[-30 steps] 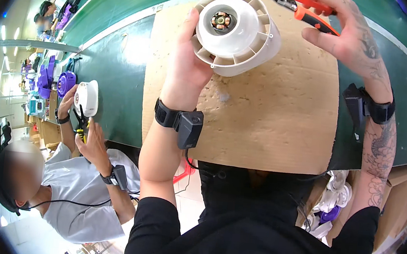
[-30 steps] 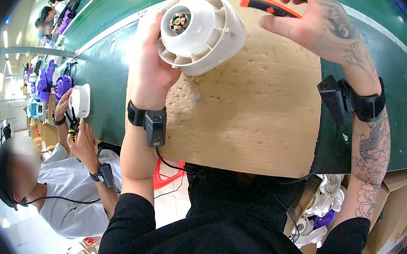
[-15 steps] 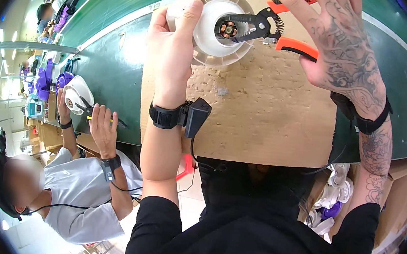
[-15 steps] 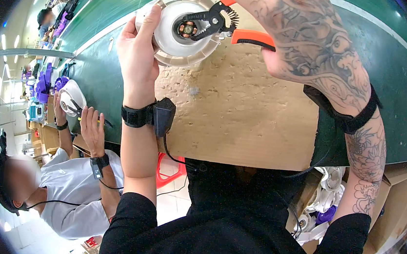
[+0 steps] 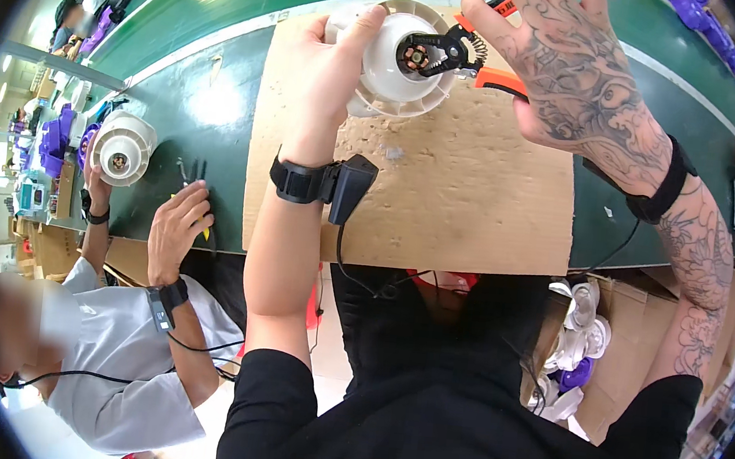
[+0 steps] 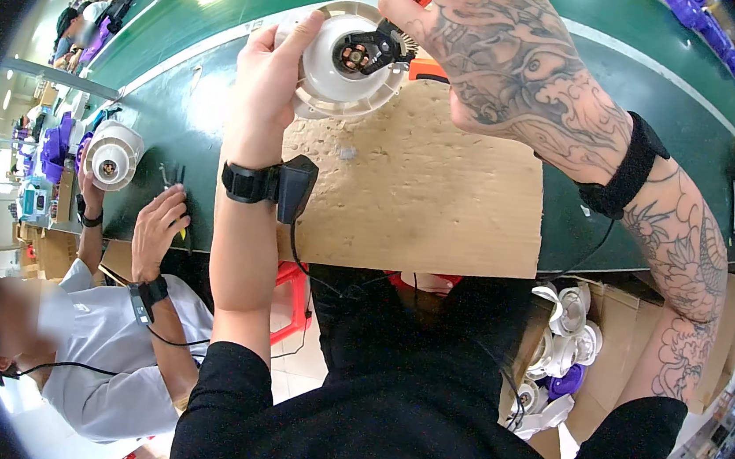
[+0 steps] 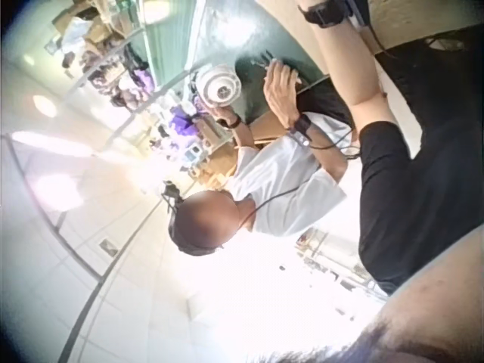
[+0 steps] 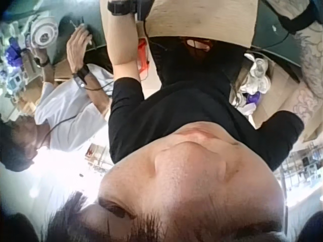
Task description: The person uses pliers to manipulate and secure internal components within white plastic electrical housings. They repeatedly pick up a housing from a cardboard box, work on the internal wiring or terminals with the pliers, and place the finished unit onto the table.
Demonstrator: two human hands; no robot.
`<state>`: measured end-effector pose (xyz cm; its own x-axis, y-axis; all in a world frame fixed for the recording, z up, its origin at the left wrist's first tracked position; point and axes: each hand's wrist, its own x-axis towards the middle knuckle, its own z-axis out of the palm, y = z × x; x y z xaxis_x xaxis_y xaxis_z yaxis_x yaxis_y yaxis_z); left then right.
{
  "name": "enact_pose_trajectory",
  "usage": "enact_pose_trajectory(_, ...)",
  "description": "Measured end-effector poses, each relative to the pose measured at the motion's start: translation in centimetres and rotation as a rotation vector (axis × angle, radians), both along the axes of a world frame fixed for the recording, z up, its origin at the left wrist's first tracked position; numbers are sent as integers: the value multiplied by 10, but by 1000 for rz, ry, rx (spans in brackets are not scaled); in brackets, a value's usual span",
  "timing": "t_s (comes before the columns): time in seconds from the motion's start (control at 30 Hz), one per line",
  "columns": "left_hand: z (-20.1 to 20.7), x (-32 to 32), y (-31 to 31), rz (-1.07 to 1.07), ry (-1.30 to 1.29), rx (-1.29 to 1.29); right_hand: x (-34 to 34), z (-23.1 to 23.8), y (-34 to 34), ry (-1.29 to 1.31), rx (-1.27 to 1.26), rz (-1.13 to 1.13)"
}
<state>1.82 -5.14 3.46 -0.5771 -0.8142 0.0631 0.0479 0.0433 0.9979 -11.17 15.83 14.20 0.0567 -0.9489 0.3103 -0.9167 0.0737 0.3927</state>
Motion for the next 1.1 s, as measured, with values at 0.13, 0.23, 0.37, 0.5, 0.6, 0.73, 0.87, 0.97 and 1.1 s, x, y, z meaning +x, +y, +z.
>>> enact_pose_trajectory(0.13, -2, -1, -3, -74, 30, 84, 8, 4, -5, 131, 44, -64)
enact_pose_trajectory(0.23, -5, -7, -2, -122, 88, 146, 21, 18, -5, 121, 102, -69)
enact_pose_trajectory(0.37, -19, -9, -9, -116, 133, 173, 35, 11, -13, 328, 89, -181)
enact_pose_trajectory(0.5, -23, -9, -9, -53, 112, 121, 40, 15, -17, 286, 188, -237)
enact_pose_trajectory(0.6, -18, -14, -2, 11, -14, 7, 32, 14, -13, 338, 212, -217)
enact_pose_trajectory(0.73, -8, -8, 1, 21, -39, 4, 31, 13, -11, 363, 184, -191)
enact_pose_trajectory(0.87, -11, -6, 1, 21, 28, 43, 38, 16, -11, 233, 238, -245)
enact_pose_trajectory(0.97, -17, -6, -4, 27, 36, 36, 39, 12, -11, 204, 242, -292)
enact_pose_trajectory(1.1, -12, -10, 4, 21, 36, 22, 38, 21, -10, 274, 271, -274)
